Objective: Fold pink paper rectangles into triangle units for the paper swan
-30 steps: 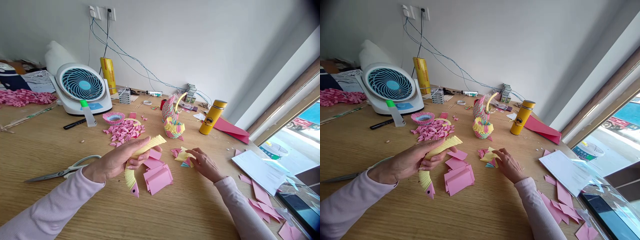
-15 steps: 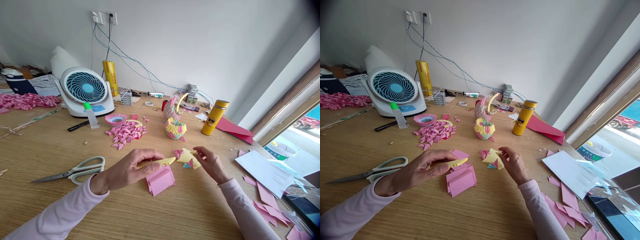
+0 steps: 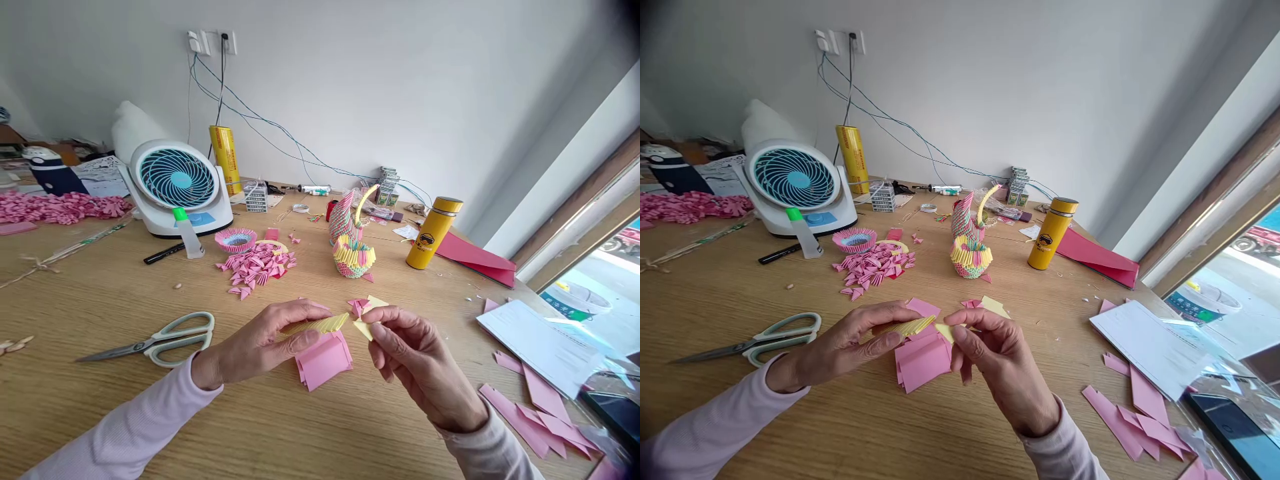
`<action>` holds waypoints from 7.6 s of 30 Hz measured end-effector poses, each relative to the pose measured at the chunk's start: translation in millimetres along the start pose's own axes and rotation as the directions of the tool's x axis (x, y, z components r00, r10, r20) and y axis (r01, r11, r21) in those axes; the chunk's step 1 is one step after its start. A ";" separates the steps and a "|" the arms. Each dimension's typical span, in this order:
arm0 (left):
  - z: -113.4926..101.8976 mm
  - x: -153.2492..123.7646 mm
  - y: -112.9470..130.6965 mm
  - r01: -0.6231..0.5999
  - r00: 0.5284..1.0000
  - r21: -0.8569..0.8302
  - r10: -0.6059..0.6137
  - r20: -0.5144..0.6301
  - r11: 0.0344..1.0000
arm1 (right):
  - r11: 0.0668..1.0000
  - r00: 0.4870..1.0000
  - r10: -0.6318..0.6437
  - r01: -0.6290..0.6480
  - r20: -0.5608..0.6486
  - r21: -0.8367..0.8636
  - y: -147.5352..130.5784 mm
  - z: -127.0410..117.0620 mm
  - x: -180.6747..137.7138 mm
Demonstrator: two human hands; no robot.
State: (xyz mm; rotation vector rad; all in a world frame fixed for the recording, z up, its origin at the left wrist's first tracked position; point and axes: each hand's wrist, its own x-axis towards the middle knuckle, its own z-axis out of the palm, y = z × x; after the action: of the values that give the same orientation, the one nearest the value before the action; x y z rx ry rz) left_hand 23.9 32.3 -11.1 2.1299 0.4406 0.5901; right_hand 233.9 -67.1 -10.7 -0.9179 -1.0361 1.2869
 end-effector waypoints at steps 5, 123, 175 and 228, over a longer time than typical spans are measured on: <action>0.3 -0.8 3.5 0.069 0.998 -0.095 -0.069 0.001 0.993 | 0.995 0.998 0.025 -0.030 0.049 0.090 1.5 3.8 0.2; 1.9 11.6 -10.9 0.443 0.881 -0.602 -0.448 0.154 0.664 | 0.869 0.982 -0.058 -0.040 -0.181 -0.492 29.2 6.7 6.4; -0.2 1.5 6.6 0.355 0.935 -0.335 -0.325 0.145 0.873 | 0.890 1.000 -0.003 -0.005 -0.018 -0.456 30.7 -1.3 5.1; -0.9 0.4 9.8 0.335 0.942 -0.496 -0.284 0.177 0.801 | 0.973 0.998 -0.046 0.055 0.047 -0.224 7.5 -9.6 -0.3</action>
State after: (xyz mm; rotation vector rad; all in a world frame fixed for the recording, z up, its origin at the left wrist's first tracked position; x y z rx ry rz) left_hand 24.6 27.5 -2.5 1.5133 0.4994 0.3623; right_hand 240.8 -66.5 -20.7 -1.0324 -1.2490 1.1657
